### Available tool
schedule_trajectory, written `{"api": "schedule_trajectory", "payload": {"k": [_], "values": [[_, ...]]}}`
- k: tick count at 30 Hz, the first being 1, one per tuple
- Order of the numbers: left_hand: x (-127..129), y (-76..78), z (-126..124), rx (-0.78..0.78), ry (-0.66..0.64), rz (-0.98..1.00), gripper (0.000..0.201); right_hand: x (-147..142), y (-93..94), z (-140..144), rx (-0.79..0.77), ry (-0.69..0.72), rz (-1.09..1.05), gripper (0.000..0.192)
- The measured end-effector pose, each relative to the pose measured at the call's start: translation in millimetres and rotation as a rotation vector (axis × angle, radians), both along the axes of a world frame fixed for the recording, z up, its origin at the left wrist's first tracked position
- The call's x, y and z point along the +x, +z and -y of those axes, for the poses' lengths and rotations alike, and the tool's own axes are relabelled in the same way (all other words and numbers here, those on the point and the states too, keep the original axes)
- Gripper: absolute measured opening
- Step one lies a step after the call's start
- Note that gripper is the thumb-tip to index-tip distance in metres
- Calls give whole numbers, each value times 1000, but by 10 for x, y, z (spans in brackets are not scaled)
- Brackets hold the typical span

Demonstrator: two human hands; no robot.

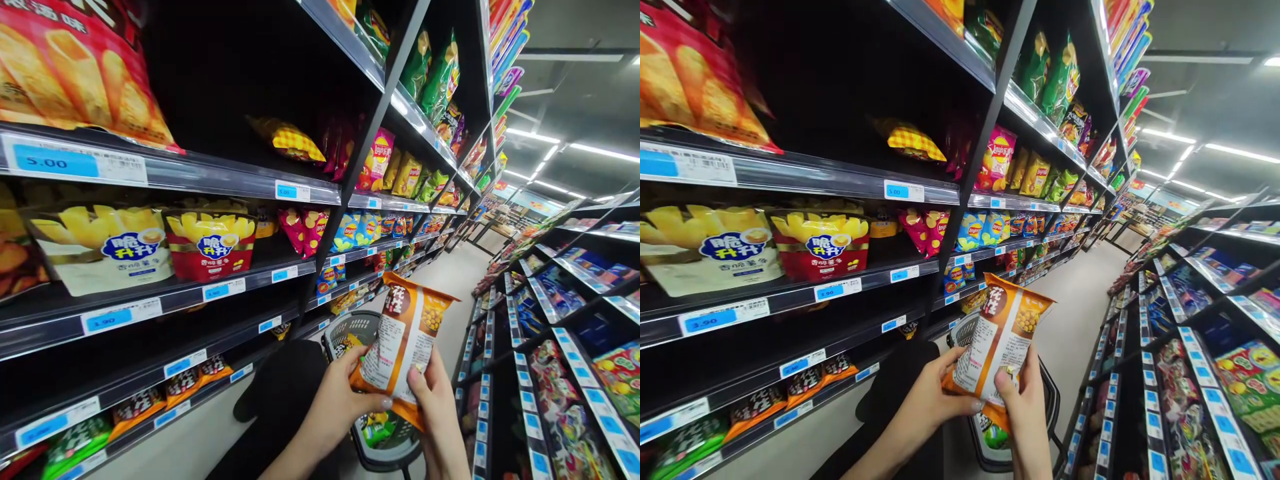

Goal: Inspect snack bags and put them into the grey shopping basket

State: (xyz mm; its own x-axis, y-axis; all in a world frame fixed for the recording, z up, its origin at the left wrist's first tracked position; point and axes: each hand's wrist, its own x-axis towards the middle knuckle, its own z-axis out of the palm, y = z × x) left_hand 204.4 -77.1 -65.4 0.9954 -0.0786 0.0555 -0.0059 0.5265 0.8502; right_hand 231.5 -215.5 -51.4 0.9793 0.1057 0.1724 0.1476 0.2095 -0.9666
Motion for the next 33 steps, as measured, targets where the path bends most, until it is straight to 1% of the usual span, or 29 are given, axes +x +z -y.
{"api": "schedule_trajectory", "payload": {"k": [4,9,11,15,17,18,19,21,23,24,27,30,33], "values": [[-5,-26,16,48,-12,-22,47,-40,-15,93,-41,62,19,76],[-1,-33,15,35,-68,-31,52,-66,1,88,-75,3,-23,67],[-5,-22,18,20,-67,-48,55,-57,3,68,-79,-30,-44,62],[-10,-30,52,-46,10,-58,77,-39,-8,22,-15,-90,-90,61],[-10,-57,92,-93,51,-58,87,-47,-19,-17,62,-126,-113,62],[-12,-73,120,-112,76,-65,88,-58,-26,-44,106,-147,-116,63],[-16,-90,151,-124,97,-73,85,-73,-34,-76,147,-169,-113,62],[-33,-123,217,-106,94,-90,68,-111,-57,-150,217,-220,-100,62],[-55,-147,274,-18,45,-101,47,-153,-84,-222,250,-255,-98,62],[-65,-153,292,43,27,-98,42,-171,-98,-251,257,-267,-98,62],[-88,-132,286,191,-1,-59,40,-204,-124,-287,267,-284,-86,61],[-100,-64,206,198,-128,-3,38,-205,-116,-262,291,-271,-118,58],[-105,-8,119,209,-225,68,35,-190,-92,-236,345,-207,-259,48]]}}
